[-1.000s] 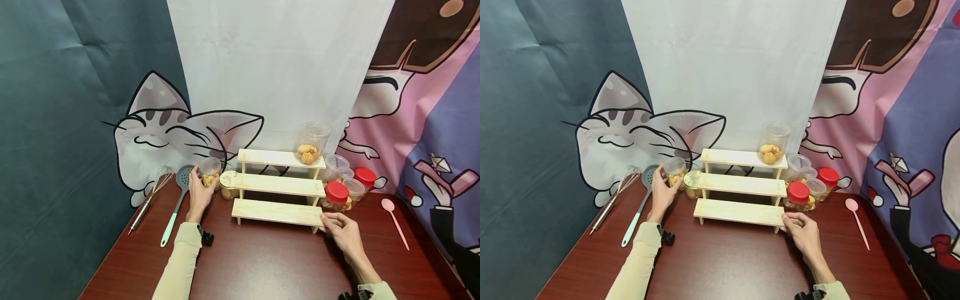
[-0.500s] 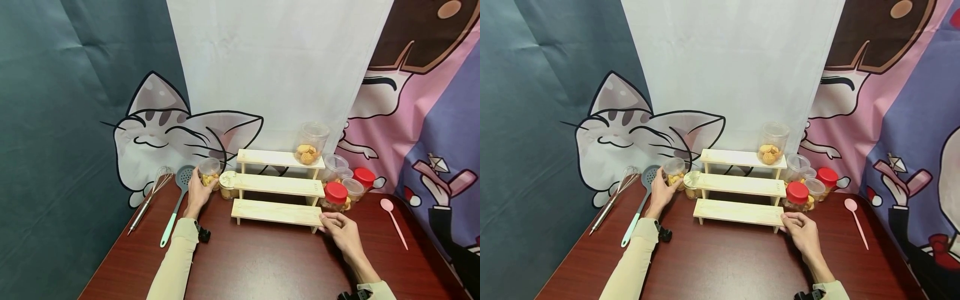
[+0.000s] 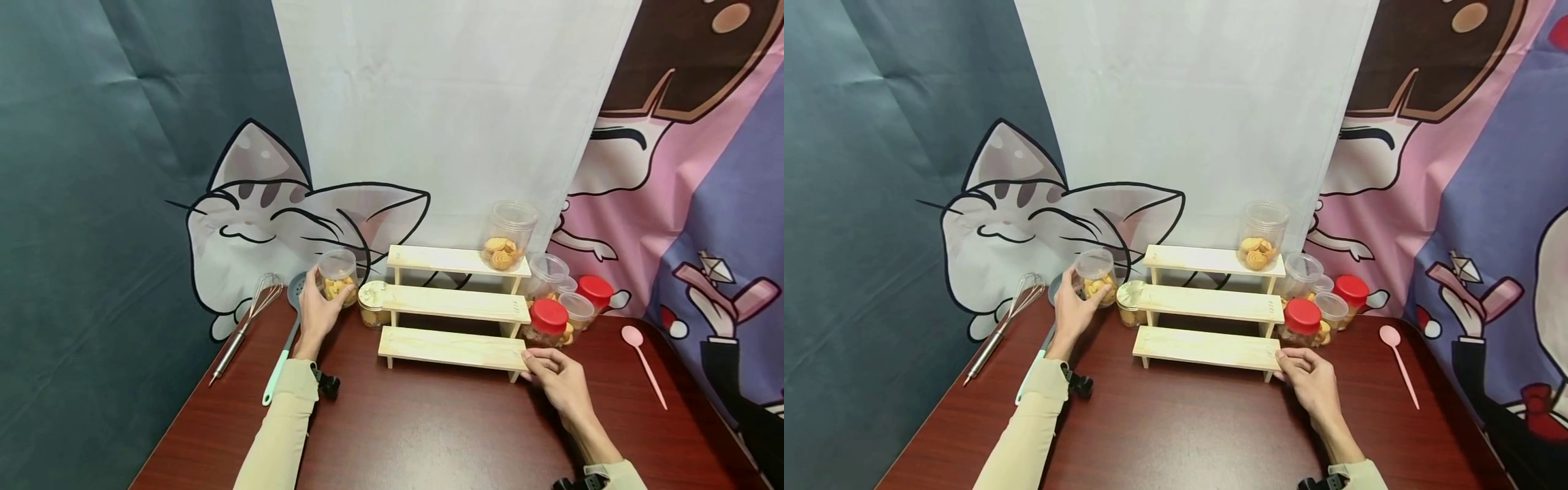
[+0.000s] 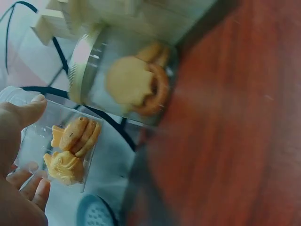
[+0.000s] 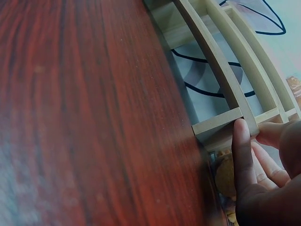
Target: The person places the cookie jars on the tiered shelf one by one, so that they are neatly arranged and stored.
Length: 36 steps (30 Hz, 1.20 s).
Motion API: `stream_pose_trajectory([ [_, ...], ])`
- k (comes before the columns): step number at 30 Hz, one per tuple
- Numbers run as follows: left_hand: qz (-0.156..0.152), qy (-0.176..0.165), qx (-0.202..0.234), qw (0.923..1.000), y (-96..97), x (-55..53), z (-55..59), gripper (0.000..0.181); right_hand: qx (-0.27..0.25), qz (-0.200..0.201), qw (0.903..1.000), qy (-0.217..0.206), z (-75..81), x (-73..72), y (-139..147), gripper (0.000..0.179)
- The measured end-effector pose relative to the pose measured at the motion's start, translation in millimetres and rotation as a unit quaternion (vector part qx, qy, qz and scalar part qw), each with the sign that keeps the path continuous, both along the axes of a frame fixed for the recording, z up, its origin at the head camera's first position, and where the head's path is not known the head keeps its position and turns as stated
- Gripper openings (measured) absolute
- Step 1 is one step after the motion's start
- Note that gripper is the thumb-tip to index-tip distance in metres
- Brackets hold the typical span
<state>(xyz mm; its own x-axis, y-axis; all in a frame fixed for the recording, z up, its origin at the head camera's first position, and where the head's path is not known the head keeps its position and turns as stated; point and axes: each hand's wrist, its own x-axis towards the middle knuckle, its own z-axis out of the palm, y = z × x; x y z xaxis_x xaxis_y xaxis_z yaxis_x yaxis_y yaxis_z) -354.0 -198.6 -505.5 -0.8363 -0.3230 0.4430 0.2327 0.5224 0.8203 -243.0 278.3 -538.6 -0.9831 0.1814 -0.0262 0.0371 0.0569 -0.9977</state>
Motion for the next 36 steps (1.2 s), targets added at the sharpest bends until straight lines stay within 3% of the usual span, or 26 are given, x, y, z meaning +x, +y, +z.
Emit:
stream_pose_trajectory([
  [8, -0.006, 0.072, 0.004, 0.9974, 6.7, -2.3, 31.7, 0.093, -0.001, 0.001, 1.0, 0.003, -0.9, -0.1, 0, 0.044],
  [15, -0.041, 0.112, 0.026, 0.9925, 23.6, -0.3, 62.1, 0.09, -0.002, 0.002, 1.0, 0.006, -1.2, 0.3, 0, 0.045],
  [25, -0.069, 0.118, 0.053, 0.9892, 54.8, 2.5, 88.5, 0.087, -0.001, 0.006, 0.9999, 0.012, -3.2, 0.2, 1, 0.045],
  [36, -0.116, 0.133, 0.079, 0.9811, 98.1, -6.8, 112.8, 0.084, 0.008, 0.007, 0.9999, 0.013, -2.7, -0.7, 1, 0.044],
])
